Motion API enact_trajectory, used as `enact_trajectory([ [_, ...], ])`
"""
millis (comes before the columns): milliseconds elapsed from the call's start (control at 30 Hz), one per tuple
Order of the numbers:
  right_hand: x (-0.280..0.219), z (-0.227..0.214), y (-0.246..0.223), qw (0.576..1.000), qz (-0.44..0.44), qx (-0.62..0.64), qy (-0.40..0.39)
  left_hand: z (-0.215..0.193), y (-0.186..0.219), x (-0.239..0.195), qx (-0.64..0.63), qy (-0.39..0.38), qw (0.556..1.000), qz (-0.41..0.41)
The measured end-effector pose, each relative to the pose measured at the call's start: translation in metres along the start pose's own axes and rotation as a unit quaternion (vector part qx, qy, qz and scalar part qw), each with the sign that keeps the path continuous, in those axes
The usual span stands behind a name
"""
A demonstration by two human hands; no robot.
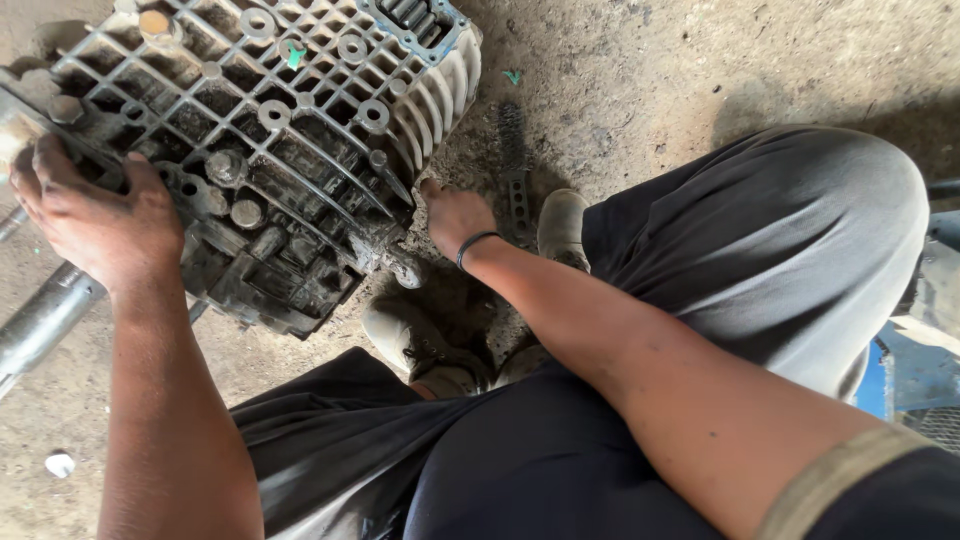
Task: The person scrubs the surface of a dirty engine block using a wire brush and a chisel-like tool to remove grime and debris. The person works on the top and side surfaces of the block while sitting on the ground.
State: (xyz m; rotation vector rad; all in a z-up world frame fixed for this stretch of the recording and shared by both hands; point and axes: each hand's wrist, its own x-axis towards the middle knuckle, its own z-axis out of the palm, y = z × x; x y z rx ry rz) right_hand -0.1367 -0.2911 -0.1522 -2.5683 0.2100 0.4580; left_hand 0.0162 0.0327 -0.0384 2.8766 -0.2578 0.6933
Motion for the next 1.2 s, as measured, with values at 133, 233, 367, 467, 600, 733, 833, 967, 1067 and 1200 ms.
enact_trajectory([
  [133, 0.003, 0.002, 0.005, 0.999, 0.004, 0.043, -0.008, -0.012, 0.01, -0.003, -0.033, -0.013, 0.999, -0.02],
  [233, 0.0, -0.005, 0.011, 0.999, -0.026, 0.014, 0.032, -0.007, 0.01, 0.002, -0.028, -0.007, 1.0, -0.013],
  [367, 0.003, -0.009, 0.01, 1.0, -0.026, -0.014, 0.0, 0.001, -0.005, -0.001, 0.04, 0.022, 0.998, 0.046],
  [467, 0.0, -0.01, 0.005, 0.999, 0.006, 0.023, -0.031, 0.0, -0.007, -0.006, 0.004, -0.001, 1.0, 0.024],
  [600, -0.009, -0.025, -0.004, 0.993, 0.038, 0.113, -0.015, -0.003, -0.002, -0.003, -0.003, -0.003, 1.0, 0.021],
  [733, -0.006, -0.025, -0.012, 0.985, 0.049, 0.158, 0.045, 0.0, 0.003, 0.001, 0.02, 0.006, 1.0, 0.003],
  [833, -0.002, -0.015, 0.001, 0.988, -0.046, 0.065, 0.136, -0.002, 0.006, 0.002, 0.046, 0.052, 0.996, 0.051],
  [967, 0.001, -0.007, 0.004, 0.999, 0.011, 0.047, -0.013, -0.009, 0.012, -0.002, 0.001, -0.018, 0.999, -0.026],
  [1067, -0.005, -0.001, 0.006, 0.998, 0.0, 0.05, 0.03, -0.002, 0.006, -0.005, 0.049, 0.006, 0.999, -0.002],
  [1200, -0.002, -0.012, 0.01, 0.999, -0.008, 0.027, 0.015, 0.006, -0.001, -0.003, 0.072, -0.002, 0.997, -0.013],
])
